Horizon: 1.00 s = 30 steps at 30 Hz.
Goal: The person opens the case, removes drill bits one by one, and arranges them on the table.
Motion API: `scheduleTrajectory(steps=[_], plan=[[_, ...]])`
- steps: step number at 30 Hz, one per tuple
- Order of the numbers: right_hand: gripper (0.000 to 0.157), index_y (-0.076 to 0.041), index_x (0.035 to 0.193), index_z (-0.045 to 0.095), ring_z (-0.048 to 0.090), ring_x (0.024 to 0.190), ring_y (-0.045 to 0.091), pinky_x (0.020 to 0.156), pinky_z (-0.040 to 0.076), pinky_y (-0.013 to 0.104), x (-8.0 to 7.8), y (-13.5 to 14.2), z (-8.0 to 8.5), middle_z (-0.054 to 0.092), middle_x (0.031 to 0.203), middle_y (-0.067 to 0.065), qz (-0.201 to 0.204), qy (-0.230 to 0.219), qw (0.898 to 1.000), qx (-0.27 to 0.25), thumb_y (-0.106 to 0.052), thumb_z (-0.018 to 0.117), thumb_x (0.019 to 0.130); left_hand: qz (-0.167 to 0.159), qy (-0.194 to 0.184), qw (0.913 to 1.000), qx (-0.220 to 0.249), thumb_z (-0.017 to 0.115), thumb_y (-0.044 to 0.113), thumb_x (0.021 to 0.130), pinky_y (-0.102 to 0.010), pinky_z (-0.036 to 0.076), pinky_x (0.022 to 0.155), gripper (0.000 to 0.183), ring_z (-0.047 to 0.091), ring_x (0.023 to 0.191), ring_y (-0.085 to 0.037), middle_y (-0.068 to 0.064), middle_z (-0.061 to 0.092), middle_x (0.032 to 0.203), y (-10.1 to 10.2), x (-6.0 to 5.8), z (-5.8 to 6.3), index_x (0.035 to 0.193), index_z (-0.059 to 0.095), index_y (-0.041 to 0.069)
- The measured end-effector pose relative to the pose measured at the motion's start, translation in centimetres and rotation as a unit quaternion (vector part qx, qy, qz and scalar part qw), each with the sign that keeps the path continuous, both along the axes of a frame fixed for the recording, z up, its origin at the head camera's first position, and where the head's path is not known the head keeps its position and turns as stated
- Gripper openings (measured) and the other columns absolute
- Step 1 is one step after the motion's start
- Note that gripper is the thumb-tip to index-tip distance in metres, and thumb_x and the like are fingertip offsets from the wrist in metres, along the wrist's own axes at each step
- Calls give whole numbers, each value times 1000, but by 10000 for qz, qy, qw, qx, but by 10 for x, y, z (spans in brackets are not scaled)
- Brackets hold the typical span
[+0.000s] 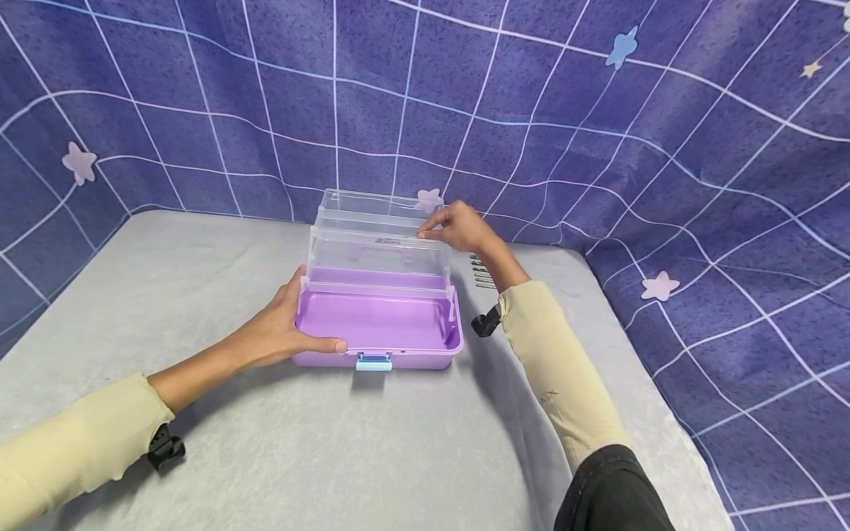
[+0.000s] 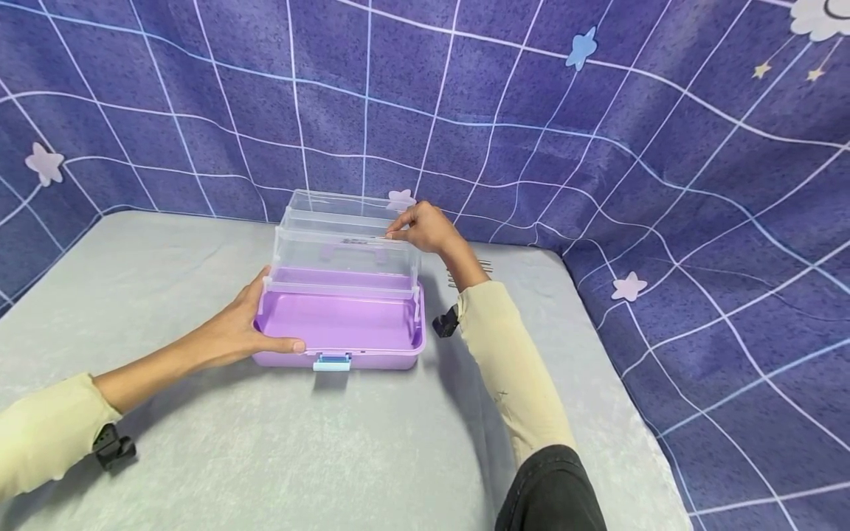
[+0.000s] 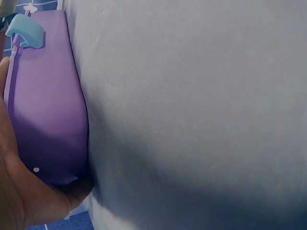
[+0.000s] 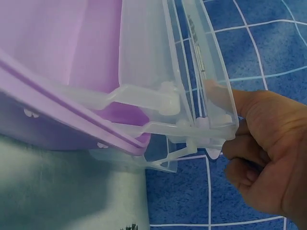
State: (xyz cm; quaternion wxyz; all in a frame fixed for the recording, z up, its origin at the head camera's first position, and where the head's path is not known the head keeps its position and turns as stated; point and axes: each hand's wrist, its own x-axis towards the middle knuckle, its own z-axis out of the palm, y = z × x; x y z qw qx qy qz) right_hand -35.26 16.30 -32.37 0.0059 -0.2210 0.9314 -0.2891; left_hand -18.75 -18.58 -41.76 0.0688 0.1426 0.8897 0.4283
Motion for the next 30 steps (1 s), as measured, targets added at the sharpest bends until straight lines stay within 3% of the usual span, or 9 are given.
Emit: scheduleTrajectory(steps=[3, 6, 8, 14, 18, 21, 30], plan=[[17, -6, 112, 90, 70, 100, 19, 99, 55, 35, 0, 1, -1, 87, 119, 11, 47, 9, 10000, 10, -20, 85, 103, -3, 5, 10000, -11, 100, 63, 78, -84, 39, 122, 159, 47, 155, -49, -31, 25, 180, 0, 0, 0, 182, -14, 29], [19, -5, 114, 89, 54, 77, 12, 81, 48, 29, 0, 3, -3, 82, 101, 12, 101, 80, 9999, -18, -20, 82, 105, 5, -7, 10000, -38, 100, 64, 78, -84, 38, 122, 160, 46, 156, -50, -32, 23, 181, 0, 0, 0, 182, -16, 29], [21, -3, 116, 88, 44, 71, 10, 74, 43, 28, 1, 6, -4, 77, 97, 12, 108, 81, 9998, -127, -19, 80, 106, 16, -13, 10000, -45, 100, 64, 77, -84, 39, 122, 160, 46, 157, -50, -32, 23, 181, 0, 0, 0, 182, -16, 30], [20, -1, 117, 84, 50, 76, 9, 73, 44, 25, 8, 12, -8, 81, 119, 11, -63, -99, 9967, -809, -16, 74, 107, 30, 11, 10000, -1, 101, 64, 77, -84, 39, 122, 160, 47, 155, -49, -31, 25, 181, -1, 1, -1, 182, -15, 30], [21, -1, 117, 83, 41, 68, 10, 64, 37, 26, 14, 15, -10, 64, 82, 0, -148, -162, 9922, -1223, -17, 74, 108, 29, -38, 10000, 21, 101, 63, 77, -84, 38, 123, 161, 46, 156, -49, -31, 23, 181, -1, 1, -1, 182, -16, 28], [22, 0, 117, 83, 40, 66, 7, 63, 36, 25, 16, 17, -10, 50, 69, -10, -179, -145, 9887, -1482, -19, 76, 107, 35, -58, 10000, 18, 101, 63, 77, -84, 37, 124, 161, 45, 157, -50, -31, 23, 181, -1, 1, -1, 182, -16, 28], [24, -2, 117, 82, 39, 66, 8, 62, 34, 25, 23, 30, -10, 46, 68, -11, -172, -233, 9845, -1732, -23, 75, 108, -1, 8, 10000, 61, 102, 62, 77, -84, 40, 121, 158, 47, 154, -48, -30, 27, 179, -1, 1, 0, 182, -12, 33]])
